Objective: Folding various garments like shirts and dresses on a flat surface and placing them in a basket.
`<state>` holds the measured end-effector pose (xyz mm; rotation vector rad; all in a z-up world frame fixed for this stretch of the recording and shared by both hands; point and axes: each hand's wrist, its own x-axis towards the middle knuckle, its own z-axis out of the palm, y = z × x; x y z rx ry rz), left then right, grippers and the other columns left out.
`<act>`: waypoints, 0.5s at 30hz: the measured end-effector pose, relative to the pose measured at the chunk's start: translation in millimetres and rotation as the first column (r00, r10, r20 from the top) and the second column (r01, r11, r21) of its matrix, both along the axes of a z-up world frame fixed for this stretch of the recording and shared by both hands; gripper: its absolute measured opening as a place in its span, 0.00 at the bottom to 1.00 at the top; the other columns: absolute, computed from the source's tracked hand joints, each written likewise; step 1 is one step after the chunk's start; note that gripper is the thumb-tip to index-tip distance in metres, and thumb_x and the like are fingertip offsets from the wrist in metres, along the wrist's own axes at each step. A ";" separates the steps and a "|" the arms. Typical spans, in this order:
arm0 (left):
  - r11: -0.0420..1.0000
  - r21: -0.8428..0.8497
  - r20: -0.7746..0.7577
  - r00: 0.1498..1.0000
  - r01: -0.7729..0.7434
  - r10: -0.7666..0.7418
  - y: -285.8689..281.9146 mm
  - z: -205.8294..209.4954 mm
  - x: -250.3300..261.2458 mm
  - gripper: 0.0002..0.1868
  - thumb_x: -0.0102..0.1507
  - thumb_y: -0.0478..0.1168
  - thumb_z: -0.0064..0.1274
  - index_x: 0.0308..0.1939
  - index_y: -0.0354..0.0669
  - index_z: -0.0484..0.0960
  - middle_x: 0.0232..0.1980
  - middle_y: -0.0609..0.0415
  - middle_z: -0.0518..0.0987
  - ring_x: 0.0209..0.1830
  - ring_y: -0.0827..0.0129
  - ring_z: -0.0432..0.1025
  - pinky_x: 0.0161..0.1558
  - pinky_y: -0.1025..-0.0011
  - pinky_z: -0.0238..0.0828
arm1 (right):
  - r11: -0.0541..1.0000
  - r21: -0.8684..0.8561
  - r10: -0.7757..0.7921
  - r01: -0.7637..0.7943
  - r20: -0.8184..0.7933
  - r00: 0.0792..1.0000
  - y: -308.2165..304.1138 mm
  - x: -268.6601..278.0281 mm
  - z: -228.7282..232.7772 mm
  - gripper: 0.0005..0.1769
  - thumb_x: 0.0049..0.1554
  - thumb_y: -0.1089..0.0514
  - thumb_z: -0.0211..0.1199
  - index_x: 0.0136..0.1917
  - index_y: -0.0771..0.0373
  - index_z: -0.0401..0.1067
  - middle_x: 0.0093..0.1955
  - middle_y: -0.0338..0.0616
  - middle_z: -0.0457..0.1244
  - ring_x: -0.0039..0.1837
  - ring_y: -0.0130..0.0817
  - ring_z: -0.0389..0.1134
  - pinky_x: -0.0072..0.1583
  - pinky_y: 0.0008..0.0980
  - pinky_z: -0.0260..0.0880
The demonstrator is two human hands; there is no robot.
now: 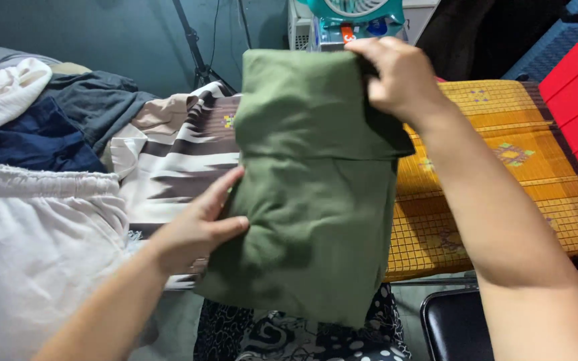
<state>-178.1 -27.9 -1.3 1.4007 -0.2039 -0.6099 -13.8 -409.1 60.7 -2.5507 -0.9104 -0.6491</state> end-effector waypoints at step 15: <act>0.403 0.630 0.728 0.324 -0.664 -0.604 -46.6 8.1 79.1 0.44 0.51 0.45 0.60 0.73 0.56 0.68 0.68 0.48 0.70 0.65 0.46 0.69 0.54 0.52 0.70 | 0.883 -0.446 -0.169 0.148 -0.007 0.986 -2.9 -110.6 -34.7 0.47 0.43 0.49 0.67 0.76 0.51 0.62 0.72 0.49 0.60 0.73 0.47 0.62 0.66 0.46 0.65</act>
